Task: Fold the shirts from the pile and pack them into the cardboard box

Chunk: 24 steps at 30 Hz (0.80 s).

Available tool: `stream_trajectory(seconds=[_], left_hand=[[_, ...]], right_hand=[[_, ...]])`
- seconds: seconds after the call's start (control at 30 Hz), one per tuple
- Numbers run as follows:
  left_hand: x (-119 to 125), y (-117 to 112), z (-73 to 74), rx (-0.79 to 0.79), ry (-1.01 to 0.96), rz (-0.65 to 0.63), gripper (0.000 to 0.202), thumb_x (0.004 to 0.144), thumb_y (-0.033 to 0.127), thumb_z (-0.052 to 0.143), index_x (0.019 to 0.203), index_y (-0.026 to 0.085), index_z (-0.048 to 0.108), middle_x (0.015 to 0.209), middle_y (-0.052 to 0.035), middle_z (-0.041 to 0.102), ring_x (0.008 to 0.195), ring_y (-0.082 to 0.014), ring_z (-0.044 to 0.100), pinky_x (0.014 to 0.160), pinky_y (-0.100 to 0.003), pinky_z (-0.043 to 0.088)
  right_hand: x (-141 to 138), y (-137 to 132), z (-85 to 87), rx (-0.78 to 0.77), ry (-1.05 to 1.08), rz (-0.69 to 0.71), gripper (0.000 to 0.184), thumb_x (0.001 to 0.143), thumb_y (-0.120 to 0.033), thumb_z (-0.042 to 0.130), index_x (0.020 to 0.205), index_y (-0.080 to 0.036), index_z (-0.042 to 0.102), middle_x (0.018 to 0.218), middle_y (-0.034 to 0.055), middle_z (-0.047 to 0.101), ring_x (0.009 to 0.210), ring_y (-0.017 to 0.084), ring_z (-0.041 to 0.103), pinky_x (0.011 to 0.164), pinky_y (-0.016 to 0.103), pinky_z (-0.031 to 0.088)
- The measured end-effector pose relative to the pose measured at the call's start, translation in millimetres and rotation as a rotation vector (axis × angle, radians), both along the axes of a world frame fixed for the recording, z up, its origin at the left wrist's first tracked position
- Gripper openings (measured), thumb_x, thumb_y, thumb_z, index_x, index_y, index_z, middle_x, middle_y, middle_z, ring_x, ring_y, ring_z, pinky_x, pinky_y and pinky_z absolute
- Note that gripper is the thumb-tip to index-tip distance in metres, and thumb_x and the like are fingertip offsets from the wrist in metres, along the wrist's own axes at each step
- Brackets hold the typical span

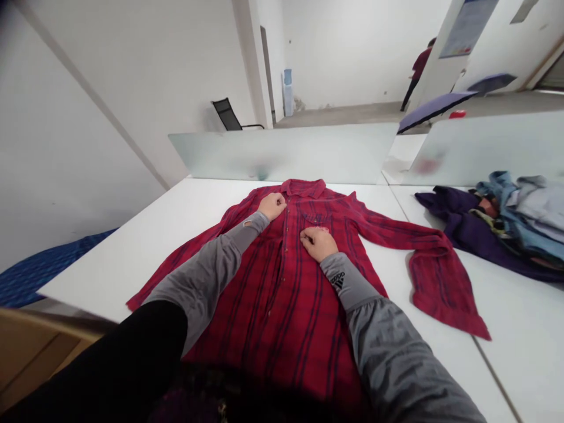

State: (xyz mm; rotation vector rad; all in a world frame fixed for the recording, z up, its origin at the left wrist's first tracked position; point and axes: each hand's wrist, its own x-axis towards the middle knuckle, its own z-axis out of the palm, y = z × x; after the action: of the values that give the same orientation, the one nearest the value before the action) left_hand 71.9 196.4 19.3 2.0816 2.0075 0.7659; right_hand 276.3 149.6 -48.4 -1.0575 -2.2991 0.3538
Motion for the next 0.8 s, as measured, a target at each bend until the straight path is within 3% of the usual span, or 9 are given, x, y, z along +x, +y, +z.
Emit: stream_trajectory(seconds=[0.13, 0.23, 0.33, 0.4, 0.53, 0.63, 0.7, 0.8], left_hand=[[4, -98, 21.7, 0.040, -0.072, -0.152, 0.009, 0.087, 0.017, 0.054, 0.081, 0.015, 0.062, 0.077, 0.0002, 0.063, 0.078, -0.0126, 0.060, 0.077, -0.022, 0.045], [5, -184, 25.7, 0.154, -0.166, -0.223, 0.010, 0.088, 0.017, 0.050, 0.083, 0.017, 0.059, 0.075, 0.0011, 0.062, 0.075, -0.0119, 0.059, 0.074, -0.022, 0.045], [-2, -257, 10.4, 0.154, -0.137, -0.181, 0.012, 0.089, 0.018, 0.047, 0.085, 0.020, 0.058, 0.082, -0.0002, 0.064, 0.079, -0.0130, 0.059, 0.077, -0.024, 0.045], [-10, -289, -8.4, 0.094, -0.097, -0.151, 0.013, 0.090, 0.018, 0.046, 0.085, 0.022, 0.058, 0.085, -0.0010, 0.063, 0.081, -0.0142, 0.059, 0.078, -0.025, 0.045], [-17, -315, -44.8, 0.027, -0.086, -0.130, 0.015, 0.090, 0.016, 0.045, 0.084, 0.023, 0.057, 0.086, -0.0014, 0.061, 0.082, -0.0149, 0.059, 0.078, -0.026, 0.045], [-14, -315, -58.3, 0.037, -0.099, -0.140, 0.016, 0.090, 0.015, 0.046, 0.084, 0.022, 0.059, 0.086, -0.0013, 0.061, 0.084, -0.0146, 0.059, 0.078, -0.025, 0.045], [-12, -313, -61.0, 0.042, -0.101, -0.138, 0.015, 0.090, 0.016, 0.048, 0.084, 0.022, 0.059, 0.086, -0.0011, 0.060, 0.084, -0.0144, 0.059, 0.078, -0.025, 0.045], [-8, -312, -60.4, 0.030, -0.070, -0.123, 0.012, 0.091, 0.021, 0.050, 0.082, 0.023, 0.059, 0.086, -0.0009, 0.060, 0.082, -0.0143, 0.059, 0.077, -0.025, 0.045]], right_hand=[[-6, -4, 7.6, -0.012, -0.084, -0.049, 0.013, 0.082, -0.015, 0.057, 0.086, -0.015, 0.069, 0.077, 0.0039, 0.066, 0.069, 0.014, 0.051, 0.068, 0.025, 0.037], [-12, -13, 20.9, -0.021, -0.123, -0.089, 0.013, 0.077, -0.008, 0.061, 0.087, -0.012, 0.069, 0.077, 0.0059, 0.065, 0.069, 0.013, 0.048, 0.068, 0.026, 0.034], [-17, -38, 39.7, -0.021, -0.169, -0.114, 0.010, 0.072, -0.004, 0.064, 0.077, -0.012, 0.068, 0.073, 0.0062, 0.064, 0.067, 0.013, 0.047, 0.067, 0.027, 0.032], [-20, -69, 49.8, -0.017, -0.193, -0.106, 0.007, 0.075, -0.009, 0.063, 0.072, -0.014, 0.067, 0.069, 0.0050, 0.063, 0.064, 0.013, 0.047, 0.065, 0.027, 0.031], [-35, -154, 49.0, -0.021, -0.237, -0.065, 0.025, 0.086, -0.030, 0.057, 0.065, -0.019, 0.063, 0.061, 0.0023, 0.061, 0.056, 0.013, 0.049, 0.059, 0.027, 0.032], [-51, -202, 35.9, -0.062, -0.328, -0.136, 0.031, 0.082, -0.044, 0.062, 0.063, -0.020, 0.060, 0.061, 0.0051, 0.063, 0.057, 0.016, 0.054, 0.055, 0.028, 0.032], [-58, -216, 29.6, -0.078, -0.382, -0.201, 0.027, 0.079, -0.042, 0.065, 0.063, -0.020, 0.058, 0.065, 0.0081, 0.066, 0.061, 0.019, 0.059, 0.054, 0.029, 0.033], [-54, -215, 27.5, -0.138, -0.327, -0.212, 0.017, 0.075, -0.023, 0.060, 0.059, -0.020, 0.054, 0.063, 0.0075, 0.065, 0.064, 0.019, 0.062, 0.057, 0.029, 0.038]])
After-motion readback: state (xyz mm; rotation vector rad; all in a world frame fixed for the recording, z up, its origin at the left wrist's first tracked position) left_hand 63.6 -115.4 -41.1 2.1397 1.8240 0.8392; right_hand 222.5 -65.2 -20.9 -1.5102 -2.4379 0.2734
